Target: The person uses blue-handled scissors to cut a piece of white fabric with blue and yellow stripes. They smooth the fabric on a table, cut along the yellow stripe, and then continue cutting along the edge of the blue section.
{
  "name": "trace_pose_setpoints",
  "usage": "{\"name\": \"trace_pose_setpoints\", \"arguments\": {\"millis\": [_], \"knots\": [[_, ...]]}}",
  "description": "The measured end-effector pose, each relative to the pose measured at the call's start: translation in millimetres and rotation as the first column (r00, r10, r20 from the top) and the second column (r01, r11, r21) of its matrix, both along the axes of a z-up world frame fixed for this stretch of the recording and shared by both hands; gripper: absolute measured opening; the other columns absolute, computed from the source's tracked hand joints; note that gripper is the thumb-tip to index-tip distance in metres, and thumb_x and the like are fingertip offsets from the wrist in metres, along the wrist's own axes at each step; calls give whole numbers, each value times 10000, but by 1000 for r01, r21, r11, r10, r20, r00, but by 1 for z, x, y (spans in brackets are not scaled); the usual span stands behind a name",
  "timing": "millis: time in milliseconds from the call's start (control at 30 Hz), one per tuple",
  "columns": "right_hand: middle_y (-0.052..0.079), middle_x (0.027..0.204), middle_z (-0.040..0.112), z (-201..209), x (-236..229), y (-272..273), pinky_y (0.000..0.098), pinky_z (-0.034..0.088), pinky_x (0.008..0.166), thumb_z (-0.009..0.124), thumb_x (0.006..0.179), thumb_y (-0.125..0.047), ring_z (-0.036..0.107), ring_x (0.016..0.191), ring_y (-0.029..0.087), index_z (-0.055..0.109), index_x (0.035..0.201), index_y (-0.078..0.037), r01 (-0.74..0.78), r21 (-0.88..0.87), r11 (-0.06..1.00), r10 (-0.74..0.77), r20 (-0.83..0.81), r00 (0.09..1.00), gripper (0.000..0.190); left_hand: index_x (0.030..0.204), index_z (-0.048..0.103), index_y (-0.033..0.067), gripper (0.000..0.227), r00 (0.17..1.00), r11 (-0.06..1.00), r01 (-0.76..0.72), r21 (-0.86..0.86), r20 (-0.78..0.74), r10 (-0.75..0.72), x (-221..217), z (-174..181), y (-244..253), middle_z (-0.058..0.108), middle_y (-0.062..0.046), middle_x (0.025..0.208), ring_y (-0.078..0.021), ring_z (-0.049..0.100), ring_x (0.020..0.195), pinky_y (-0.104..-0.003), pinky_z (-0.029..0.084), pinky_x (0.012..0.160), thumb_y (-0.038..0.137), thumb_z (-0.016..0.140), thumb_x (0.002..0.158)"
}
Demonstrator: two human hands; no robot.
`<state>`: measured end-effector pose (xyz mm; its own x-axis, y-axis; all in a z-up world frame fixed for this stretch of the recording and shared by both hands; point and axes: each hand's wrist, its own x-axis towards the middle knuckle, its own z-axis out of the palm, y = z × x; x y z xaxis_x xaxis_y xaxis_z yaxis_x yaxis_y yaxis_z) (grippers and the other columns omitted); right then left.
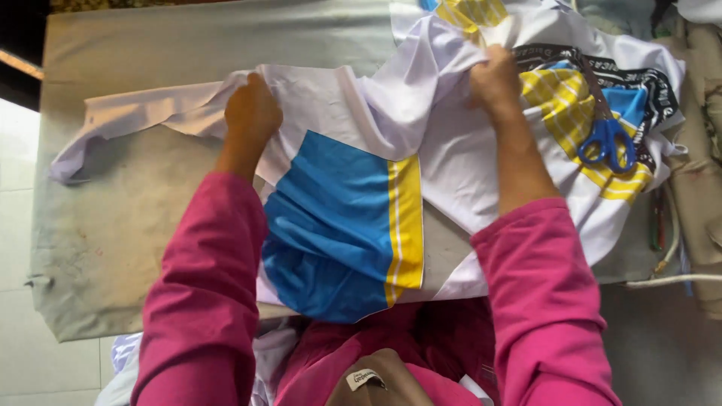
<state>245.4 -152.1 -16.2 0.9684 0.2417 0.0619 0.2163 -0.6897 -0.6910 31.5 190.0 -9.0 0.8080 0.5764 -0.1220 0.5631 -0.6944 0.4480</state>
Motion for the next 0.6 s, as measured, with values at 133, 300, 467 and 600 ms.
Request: {"name": "trace_pose_setpoints", "arguments": {"millis": [133, 300, 467, 600], "knots": [[-41, 718, 401, -12, 47, -104, 319, 317, 537, 407, 736, -20, 376, 650, 115, 433, 714, -178, 384, 461, 800, -424, -19, 906, 162, 996, 526, 18, 200, 806, 897, 39, 440, 517, -289, 119, -35, 9, 592, -262, 836, -465, 582, 631, -572, 409, 519, 136, 392, 907], [180, 1174, 466, 61, -30, -157, 378, 649, 717, 542, 866, -87, 673, 921, 253, 357, 1175, -222, 362, 722, 590, -382, -145, 913, 385, 1153, 470, -14, 296, 764, 890, 369, 269, 458, -455, 90, 15, -42, 539, -275, 1040, -445, 515, 885, -524, 367, 736, 159, 489, 914], [39, 880, 561, 94, -171, -139, 297, 413, 695, 473, 989, -128, 523, 788, 165, 552, 1025, -91, 56, 13, 998, -56, -2, 998, 95, 1310, 413, -48, 485, 679, 780, 614, 121, 424, -599, 3, 58, -59, 484, -289, 1243, -427, 446, 1138, -478, 323, 952, 184, 587, 922], [119, 1014, 625, 60, -255, -111, 376, 440, 823, 630, 777, -211, 542, 916, 278, 595, 1166, -107, -449, 248, 858, 475, -53, 878, 405, 961, 568, -1, 715, 902, 860, 417, 293, -14, -432, -117, 31, -48, 521, -177, 871, -337, 556, 839, -414, 441, 780, 682, 623, 757]]}}
